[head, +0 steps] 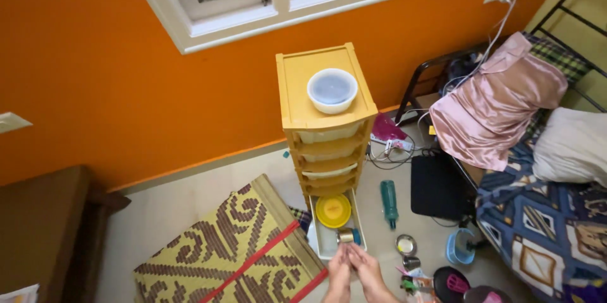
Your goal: The person organizes various kitchen items by placing them into a yellow plastic drawer unit. They handle a white bowl, a yellow lid, a metal container, and a white rectangular container, stacking and arranging them inside the drawers.
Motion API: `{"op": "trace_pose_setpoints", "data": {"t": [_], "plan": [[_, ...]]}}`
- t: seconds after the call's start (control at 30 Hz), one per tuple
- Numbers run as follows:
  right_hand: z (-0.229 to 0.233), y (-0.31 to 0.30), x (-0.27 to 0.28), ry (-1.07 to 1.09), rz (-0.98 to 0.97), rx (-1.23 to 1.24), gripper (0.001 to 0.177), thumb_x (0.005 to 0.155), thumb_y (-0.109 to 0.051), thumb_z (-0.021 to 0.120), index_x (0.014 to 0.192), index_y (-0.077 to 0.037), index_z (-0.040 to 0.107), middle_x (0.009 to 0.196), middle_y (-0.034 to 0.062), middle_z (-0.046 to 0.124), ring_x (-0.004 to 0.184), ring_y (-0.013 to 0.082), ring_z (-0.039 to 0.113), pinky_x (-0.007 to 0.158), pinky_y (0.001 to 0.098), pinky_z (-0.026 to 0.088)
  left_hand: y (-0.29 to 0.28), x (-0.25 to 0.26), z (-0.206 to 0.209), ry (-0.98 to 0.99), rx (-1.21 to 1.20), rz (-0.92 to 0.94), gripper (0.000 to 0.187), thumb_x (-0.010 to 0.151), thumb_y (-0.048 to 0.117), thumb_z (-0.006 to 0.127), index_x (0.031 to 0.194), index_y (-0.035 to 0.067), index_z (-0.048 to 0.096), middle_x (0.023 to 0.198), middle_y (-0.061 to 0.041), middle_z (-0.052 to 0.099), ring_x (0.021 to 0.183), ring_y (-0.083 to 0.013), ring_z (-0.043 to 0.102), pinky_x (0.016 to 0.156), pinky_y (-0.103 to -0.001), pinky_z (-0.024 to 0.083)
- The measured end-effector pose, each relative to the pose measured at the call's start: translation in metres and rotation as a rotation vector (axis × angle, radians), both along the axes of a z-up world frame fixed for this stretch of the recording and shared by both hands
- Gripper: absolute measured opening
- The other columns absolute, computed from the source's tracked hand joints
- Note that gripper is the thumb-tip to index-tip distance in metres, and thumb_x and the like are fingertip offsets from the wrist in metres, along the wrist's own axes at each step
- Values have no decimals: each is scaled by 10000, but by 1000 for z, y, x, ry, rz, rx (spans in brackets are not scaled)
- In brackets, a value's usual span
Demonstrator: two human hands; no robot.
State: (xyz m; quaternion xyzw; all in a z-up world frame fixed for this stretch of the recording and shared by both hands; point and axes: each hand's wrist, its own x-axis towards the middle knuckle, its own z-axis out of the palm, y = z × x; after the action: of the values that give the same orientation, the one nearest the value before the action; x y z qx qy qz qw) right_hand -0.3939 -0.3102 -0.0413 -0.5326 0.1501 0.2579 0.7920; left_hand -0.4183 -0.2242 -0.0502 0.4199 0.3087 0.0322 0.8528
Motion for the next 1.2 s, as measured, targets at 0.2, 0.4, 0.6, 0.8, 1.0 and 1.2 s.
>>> {"op": "trace_pose_setpoints", "data": {"t": [0.2,0.4,0.6,0.8,1.0,1.2], "plan": [[37,-4,-3,-375,205,-154,444,967,-113,643,1395,6,618,1324,102,714,1150,150,658,970,265,510,24,-3,34,-186,150,-175,503,951,-46,549,1452,-7,580,1251,-76,688,1105,-173,644,947,-289,516],[68,-27,-2,-422,347,-212,471,963,-123,643,1418,-13,591,1286,94,730,1101,125,664,948,261,526,17,-12,41,-160,184,-243,545,965,-40,563,1501,21,478,1379,-45,663,1215,-136,640,1029,-271,502],[103,-37,28,-528,431,-237,473,952,-107,667,1409,-9,599,1295,99,726,1109,136,663,954,280,533,26,12,54,-290,237,-310,570,959,-52,578,1514,20,467,1308,-103,670,1143,-160,633,991,-290,512],[150,-6,104,-675,325,-121,458,945,-103,669,1384,15,618,1336,89,695,1169,139,646,1001,278,511,55,96,103,-449,277,-255,517,974,-27,574,1485,-14,504,1325,-89,674,1167,-145,639,996,-270,508],[190,45,202,-759,166,-173,391,951,-105,684,1317,32,681,1189,89,754,1026,136,674,905,267,544,88,206,157,-376,341,-129,499,975,21,586,1469,-10,516,1325,-68,673,1153,-137,649,974,-273,529],[166,84,308,-560,-50,-115,280,936,-117,725,1182,17,721,1044,65,745,891,118,688,772,270,583,117,318,134,-343,231,106,278,1023,103,624,1286,26,669,1058,13,702,882,-59,579,768,-237,493]]}}
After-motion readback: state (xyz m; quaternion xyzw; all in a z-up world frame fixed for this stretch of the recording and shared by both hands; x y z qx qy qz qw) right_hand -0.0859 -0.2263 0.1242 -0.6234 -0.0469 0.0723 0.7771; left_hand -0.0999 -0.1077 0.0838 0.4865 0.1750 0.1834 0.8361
